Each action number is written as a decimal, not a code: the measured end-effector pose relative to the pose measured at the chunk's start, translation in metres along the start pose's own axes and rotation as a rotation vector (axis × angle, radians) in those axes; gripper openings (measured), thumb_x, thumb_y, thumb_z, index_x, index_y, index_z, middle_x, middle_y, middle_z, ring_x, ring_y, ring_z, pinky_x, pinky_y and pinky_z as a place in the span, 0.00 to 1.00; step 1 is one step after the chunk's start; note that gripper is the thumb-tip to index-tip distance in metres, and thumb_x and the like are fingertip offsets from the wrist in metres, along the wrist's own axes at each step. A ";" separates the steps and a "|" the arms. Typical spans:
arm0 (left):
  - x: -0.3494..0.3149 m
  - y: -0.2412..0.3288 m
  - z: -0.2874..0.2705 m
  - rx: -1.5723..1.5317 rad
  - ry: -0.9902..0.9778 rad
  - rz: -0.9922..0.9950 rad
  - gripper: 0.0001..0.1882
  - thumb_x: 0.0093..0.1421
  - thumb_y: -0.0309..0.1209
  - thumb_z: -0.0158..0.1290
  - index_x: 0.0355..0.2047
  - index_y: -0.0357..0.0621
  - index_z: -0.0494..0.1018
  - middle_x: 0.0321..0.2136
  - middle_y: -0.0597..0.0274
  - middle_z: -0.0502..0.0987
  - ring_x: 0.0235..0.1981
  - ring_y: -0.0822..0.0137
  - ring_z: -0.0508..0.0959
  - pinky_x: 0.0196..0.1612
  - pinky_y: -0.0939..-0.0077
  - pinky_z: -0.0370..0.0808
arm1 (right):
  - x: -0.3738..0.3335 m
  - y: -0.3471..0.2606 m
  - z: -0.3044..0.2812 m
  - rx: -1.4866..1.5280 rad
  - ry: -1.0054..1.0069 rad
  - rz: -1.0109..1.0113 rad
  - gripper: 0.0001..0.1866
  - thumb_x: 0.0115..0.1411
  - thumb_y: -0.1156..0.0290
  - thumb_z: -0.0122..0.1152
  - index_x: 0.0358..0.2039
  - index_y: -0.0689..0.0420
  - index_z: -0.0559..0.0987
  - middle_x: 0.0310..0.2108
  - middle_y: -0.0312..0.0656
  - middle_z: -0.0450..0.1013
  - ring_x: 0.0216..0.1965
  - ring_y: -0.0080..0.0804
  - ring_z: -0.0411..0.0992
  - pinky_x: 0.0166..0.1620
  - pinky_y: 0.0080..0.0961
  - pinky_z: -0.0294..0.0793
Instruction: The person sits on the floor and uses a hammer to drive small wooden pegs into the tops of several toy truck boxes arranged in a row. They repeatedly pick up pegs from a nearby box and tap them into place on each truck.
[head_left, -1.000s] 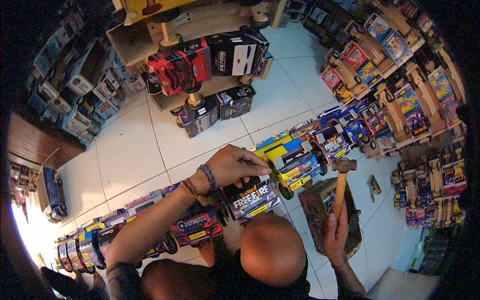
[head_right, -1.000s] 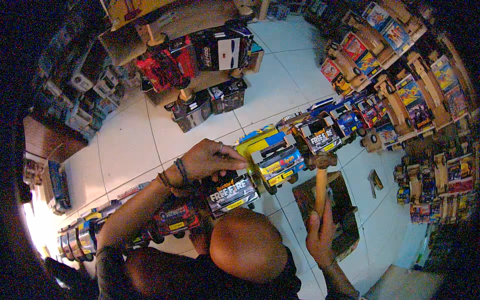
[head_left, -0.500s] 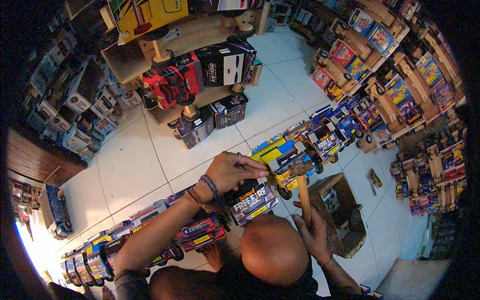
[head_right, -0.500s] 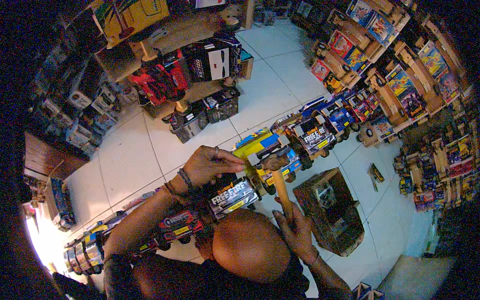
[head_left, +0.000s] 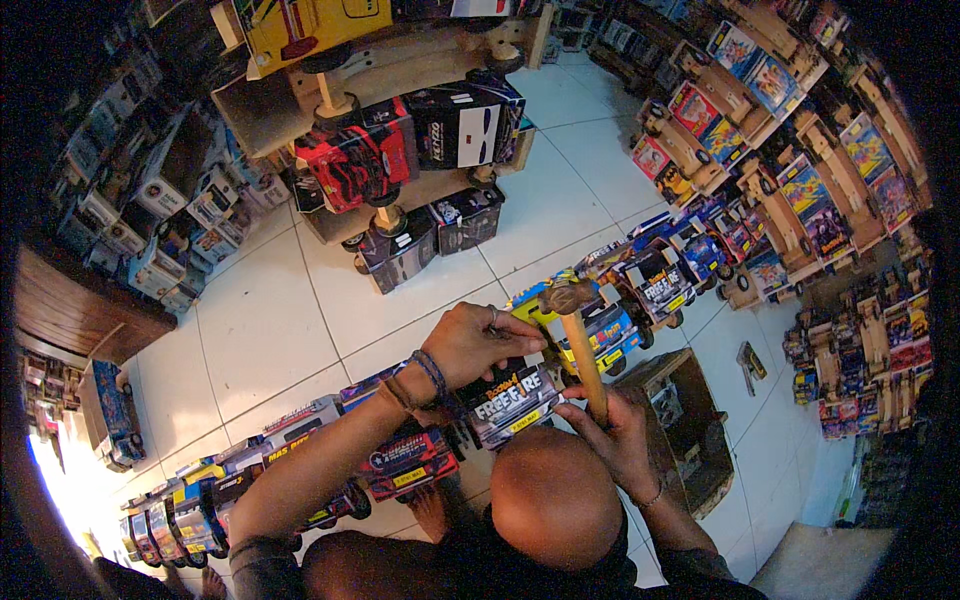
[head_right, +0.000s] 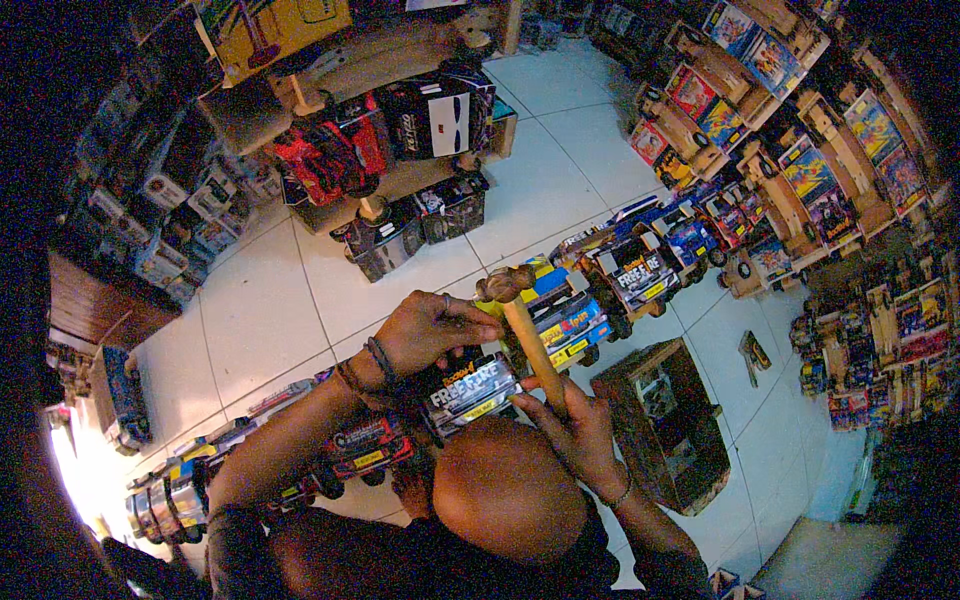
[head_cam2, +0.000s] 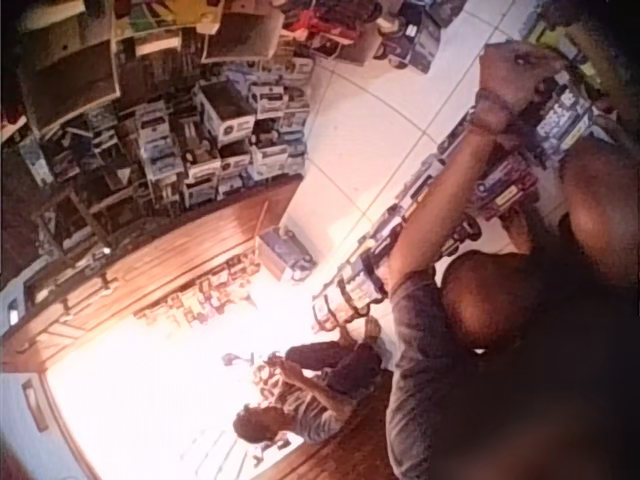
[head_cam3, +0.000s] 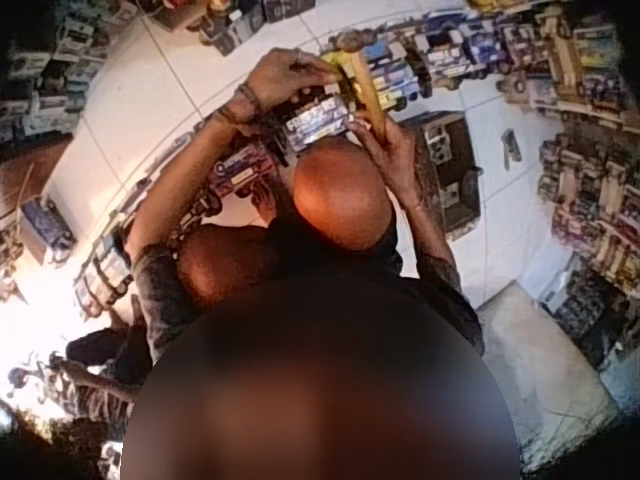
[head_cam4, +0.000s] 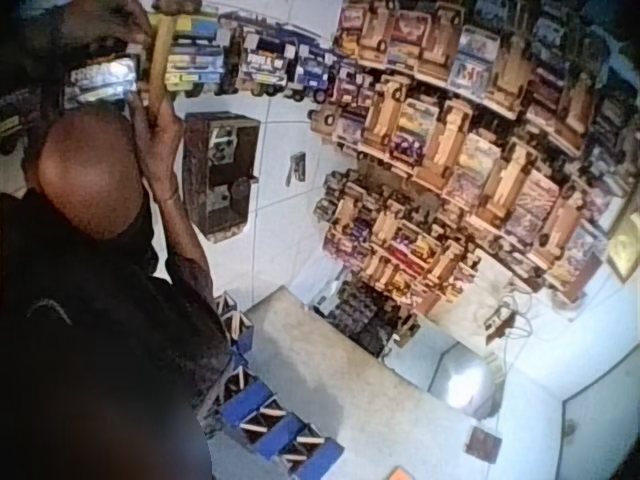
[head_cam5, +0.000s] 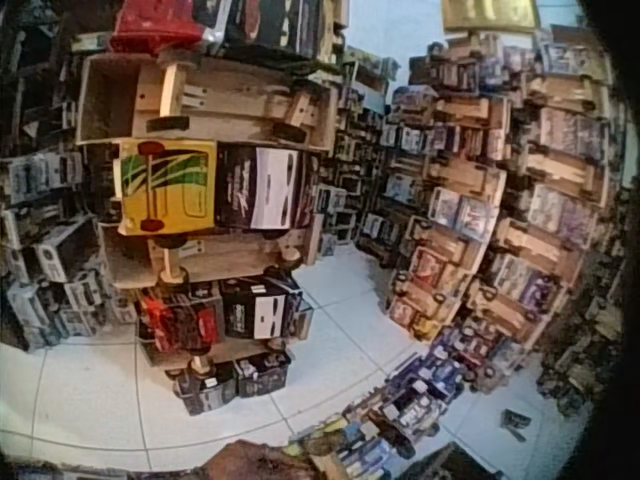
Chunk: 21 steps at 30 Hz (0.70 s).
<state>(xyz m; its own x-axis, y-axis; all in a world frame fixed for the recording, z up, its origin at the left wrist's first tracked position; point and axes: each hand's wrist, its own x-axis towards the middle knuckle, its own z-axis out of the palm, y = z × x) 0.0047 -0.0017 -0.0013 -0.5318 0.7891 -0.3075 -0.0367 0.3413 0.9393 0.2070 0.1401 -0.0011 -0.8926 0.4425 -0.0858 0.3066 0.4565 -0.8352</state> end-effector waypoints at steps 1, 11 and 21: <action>0.000 0.000 0.000 0.001 -0.004 -0.009 0.15 0.57 0.42 0.65 0.38 0.48 0.84 0.22 0.68 0.79 0.17 0.80 0.73 0.20 0.82 0.74 | 0.000 -0.001 -0.001 0.001 -0.008 -0.001 0.13 0.58 0.67 0.70 0.40 0.58 0.81 0.25 0.33 0.74 0.25 0.18 0.68 0.30 0.20 0.68; 0.001 -0.002 -0.005 0.041 -0.066 -0.013 0.17 0.59 0.45 0.63 0.42 0.47 0.83 0.23 0.67 0.78 0.17 0.79 0.73 0.20 0.82 0.74 | -0.001 -0.002 0.001 -0.008 -0.032 0.087 0.13 0.59 0.68 0.69 0.42 0.58 0.80 0.25 0.31 0.72 0.26 0.16 0.66 0.30 0.19 0.67; 0.014 -0.008 -0.018 0.002 -0.134 0.003 0.23 0.62 0.47 0.59 0.48 0.43 0.78 0.32 0.70 0.80 0.27 0.79 0.76 0.23 0.81 0.76 | -0.029 0.010 -0.028 0.201 0.308 -0.042 0.23 0.65 0.63 0.59 0.56 0.60 0.68 0.42 0.44 0.75 0.44 0.32 0.73 0.49 0.31 0.72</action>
<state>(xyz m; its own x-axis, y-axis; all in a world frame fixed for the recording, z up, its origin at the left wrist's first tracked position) -0.0173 -0.0022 -0.0100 -0.4140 0.8514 -0.3220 -0.0335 0.3392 0.9401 0.2449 0.1532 0.0084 -0.7522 0.6523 0.0934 0.1732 0.3324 -0.9271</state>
